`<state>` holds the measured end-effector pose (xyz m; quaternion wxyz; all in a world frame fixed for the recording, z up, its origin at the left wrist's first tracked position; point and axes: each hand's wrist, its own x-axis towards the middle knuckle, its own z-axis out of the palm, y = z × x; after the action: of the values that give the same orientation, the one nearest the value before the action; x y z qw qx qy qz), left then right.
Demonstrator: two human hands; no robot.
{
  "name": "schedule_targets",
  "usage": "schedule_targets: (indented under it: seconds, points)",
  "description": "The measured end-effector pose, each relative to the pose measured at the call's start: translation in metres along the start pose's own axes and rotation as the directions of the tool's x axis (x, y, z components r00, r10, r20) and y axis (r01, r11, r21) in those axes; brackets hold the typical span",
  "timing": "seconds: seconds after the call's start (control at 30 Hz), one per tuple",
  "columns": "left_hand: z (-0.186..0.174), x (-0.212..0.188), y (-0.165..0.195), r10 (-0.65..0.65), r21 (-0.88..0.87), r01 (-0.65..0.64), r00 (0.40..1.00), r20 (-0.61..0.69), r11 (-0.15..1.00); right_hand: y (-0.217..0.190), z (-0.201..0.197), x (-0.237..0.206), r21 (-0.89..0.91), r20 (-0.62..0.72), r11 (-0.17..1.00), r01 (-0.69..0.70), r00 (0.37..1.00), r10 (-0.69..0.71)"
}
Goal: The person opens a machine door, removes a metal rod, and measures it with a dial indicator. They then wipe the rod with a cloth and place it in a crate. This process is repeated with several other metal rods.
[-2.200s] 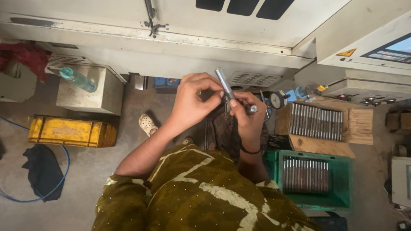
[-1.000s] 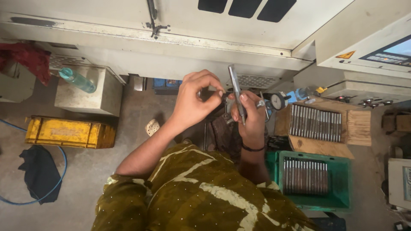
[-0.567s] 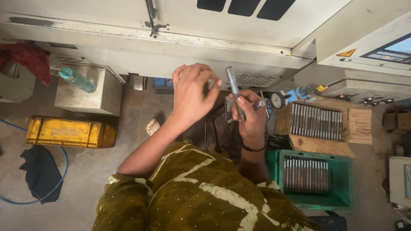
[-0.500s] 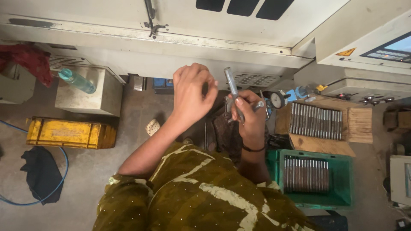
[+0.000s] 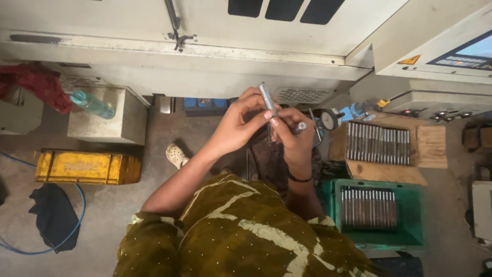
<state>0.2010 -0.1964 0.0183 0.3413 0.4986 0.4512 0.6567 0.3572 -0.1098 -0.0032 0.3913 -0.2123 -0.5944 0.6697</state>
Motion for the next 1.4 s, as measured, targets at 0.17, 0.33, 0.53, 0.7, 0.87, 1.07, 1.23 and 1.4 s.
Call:
schedule_targets:
  seconds: [0.17,0.33,0.53,0.7,0.87,1.07,1.23,1.4]
  points:
    - [-0.001,0.001,-0.011,0.098,0.069,-0.089,0.985,-0.143,0.994,0.009,0.006,0.004,0.024,0.024,0.993,0.119,0.993,-0.12]
    - [-0.019,-0.001,-0.013,-0.155,0.027,0.177,0.916,-0.37,0.984,0.007,0.001,0.011,0.439,0.096,0.898,0.014,0.993,-0.062]
    - [-0.004,-0.004,0.006,-0.042,0.462,0.146,0.972,-0.229,0.875,0.014,0.011,0.015,0.398,0.166,0.913,-0.089,0.986,0.023]
    - [0.0,-0.002,0.019,-0.189,0.219,0.203,0.978,-0.084,0.954,0.013,0.018,0.01,0.181,0.143,0.975,-0.126,0.985,0.101]
    - [-0.005,0.0,0.016,-0.187,0.285,0.215,0.975,-0.122,0.934,0.007,0.022,0.012,0.187,0.259,0.98,-0.07,0.966,0.019]
    - [-0.019,0.0,0.006,-0.086,0.217,0.137,0.97,-0.229,0.966,0.013,0.011,0.019,0.132,0.396,0.986,-0.099,0.917,0.039]
    - [-0.022,0.001,0.002,-0.085,0.206,0.164,0.934,-0.346,0.965,0.026,0.005,0.019,0.056,0.388,0.986,-0.157,0.914,0.123]
    - [-0.02,0.0,0.002,-0.044,0.199,0.117,0.94,-0.337,0.973,0.027,0.005,0.017,0.036,0.304,0.986,-0.161,0.942,0.142]
